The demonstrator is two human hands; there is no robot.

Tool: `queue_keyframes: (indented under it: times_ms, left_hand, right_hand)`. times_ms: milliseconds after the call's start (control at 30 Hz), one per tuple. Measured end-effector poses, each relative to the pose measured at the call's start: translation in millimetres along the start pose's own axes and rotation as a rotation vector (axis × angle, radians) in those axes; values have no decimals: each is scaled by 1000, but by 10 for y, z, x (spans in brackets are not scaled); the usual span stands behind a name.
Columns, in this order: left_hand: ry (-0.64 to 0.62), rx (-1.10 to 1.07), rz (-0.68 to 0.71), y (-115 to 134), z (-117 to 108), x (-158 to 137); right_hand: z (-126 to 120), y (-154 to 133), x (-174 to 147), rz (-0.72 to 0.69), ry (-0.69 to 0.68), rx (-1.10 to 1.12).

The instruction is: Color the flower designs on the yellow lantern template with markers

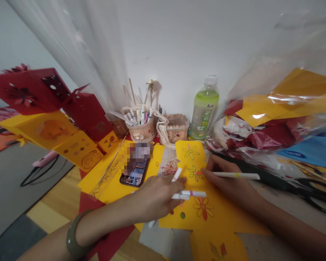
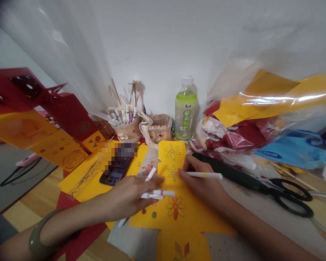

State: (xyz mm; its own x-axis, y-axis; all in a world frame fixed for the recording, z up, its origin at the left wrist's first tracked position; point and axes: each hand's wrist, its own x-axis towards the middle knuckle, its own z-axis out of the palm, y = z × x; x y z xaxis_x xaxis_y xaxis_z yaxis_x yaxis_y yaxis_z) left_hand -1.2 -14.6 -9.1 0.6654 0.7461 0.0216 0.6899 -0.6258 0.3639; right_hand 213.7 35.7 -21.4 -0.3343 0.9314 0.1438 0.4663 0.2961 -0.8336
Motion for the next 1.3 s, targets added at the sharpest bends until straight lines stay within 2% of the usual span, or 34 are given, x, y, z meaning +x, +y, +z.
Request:
queue_keyframes:
  times_ms: [667, 1133, 1300]
  left_hand:
    - [-7, -47, -24, 27, -44, 3]
    - [80, -168, -24, -6, 21, -3]
    - [33, -163, -45, 12, 2, 1]
  right_hand:
    - [-1, 25, -11, -6, -2, -32]
    - [19, 14, 5, -7, -4, -7]
    - [6, 1, -12, -4, 9, 2]
